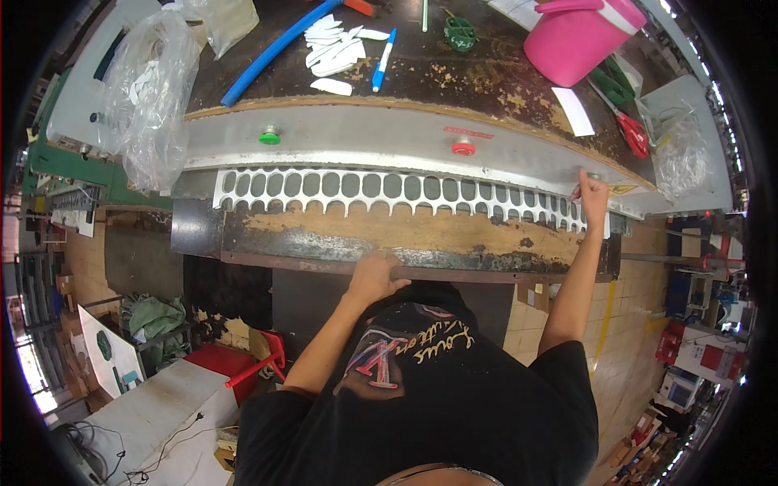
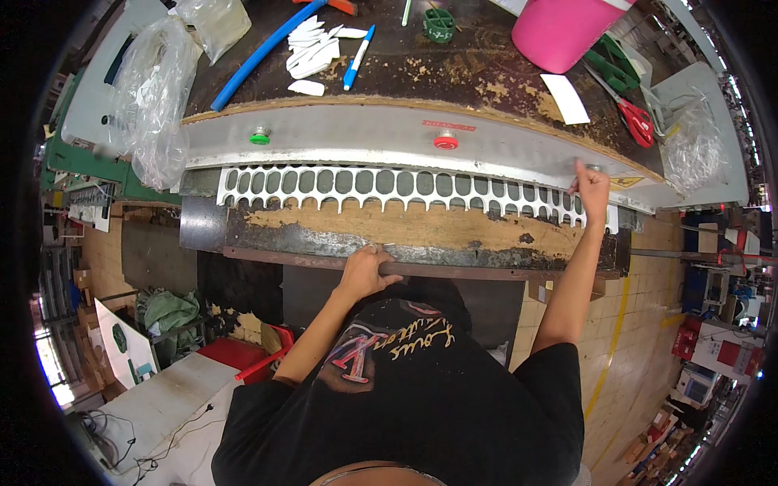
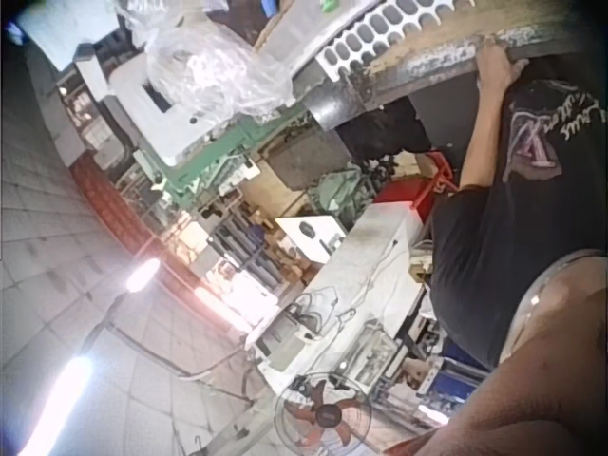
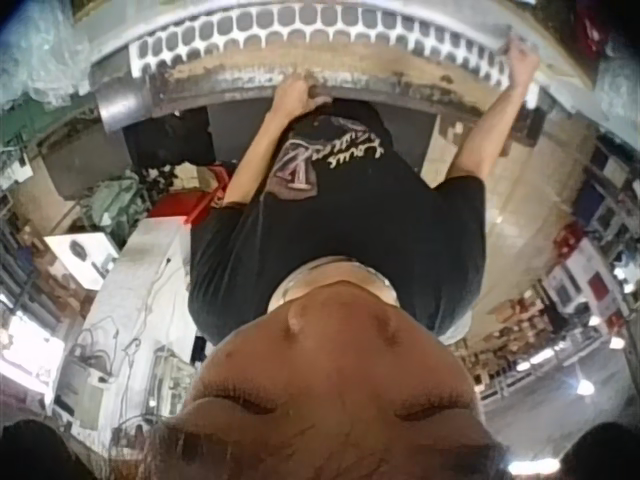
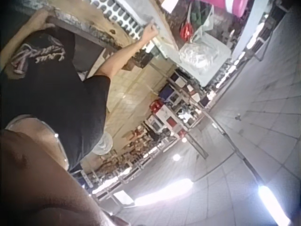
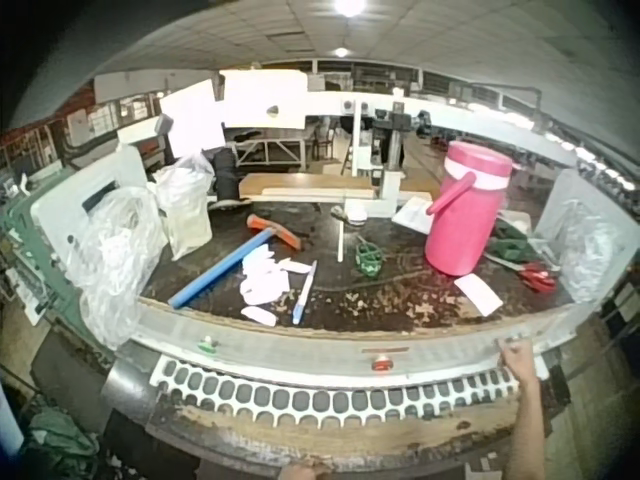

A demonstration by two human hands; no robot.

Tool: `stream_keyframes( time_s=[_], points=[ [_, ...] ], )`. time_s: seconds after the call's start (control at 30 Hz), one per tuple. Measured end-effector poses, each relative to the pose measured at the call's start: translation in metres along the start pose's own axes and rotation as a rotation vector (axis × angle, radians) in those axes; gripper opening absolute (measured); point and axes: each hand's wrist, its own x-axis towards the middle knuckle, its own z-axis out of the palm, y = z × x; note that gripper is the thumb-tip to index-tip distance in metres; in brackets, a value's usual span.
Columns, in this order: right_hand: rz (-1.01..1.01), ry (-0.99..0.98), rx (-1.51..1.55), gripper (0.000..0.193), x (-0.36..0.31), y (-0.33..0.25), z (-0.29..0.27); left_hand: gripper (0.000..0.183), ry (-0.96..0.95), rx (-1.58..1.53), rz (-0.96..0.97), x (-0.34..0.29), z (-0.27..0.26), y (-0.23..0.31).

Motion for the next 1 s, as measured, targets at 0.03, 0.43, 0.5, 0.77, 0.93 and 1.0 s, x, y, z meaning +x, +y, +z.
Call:
stream_keyframes(
  time_s=[0.03,0.43,0.5,0.77,0.93,1.0],
  points=[
    [-0.039,-0.043,-0.065,0.049,-0.007,0.001,0.004,0.044,0.014,-0.009,-0.016,0.001,-0.005,0.002],
    [-0.194,-0.573,-0.241,0.036,-0.227,-0.093,0.169,0.041,0.105,0.005,0.013,-0.003,-0.012,0.015],
    [-0.165,-0.529,-0.268,0.039,-0.24,-0.1,0.174,0.041,0.111,0.015,0.032,-0.005,-0.015,0.02],
    [-0.231,-0.379,-0.355,0.038,-0.252,-0.085,0.187,0.039,0.195,0.022,0.125,-0.01,0.001,0.008],
    [-0.228,-0.401,-0.409,0.039,-0.258,-0.08,0.187,0.039,0.167,0.03,0.081,-0.013,-0.001,0.016],
    [-0.209,-0.431,-0.417,0.038,-0.265,-0.077,0.183,0.036,0.108,0.0,0.041,-0.024,0.006,0.012]
  ],
)
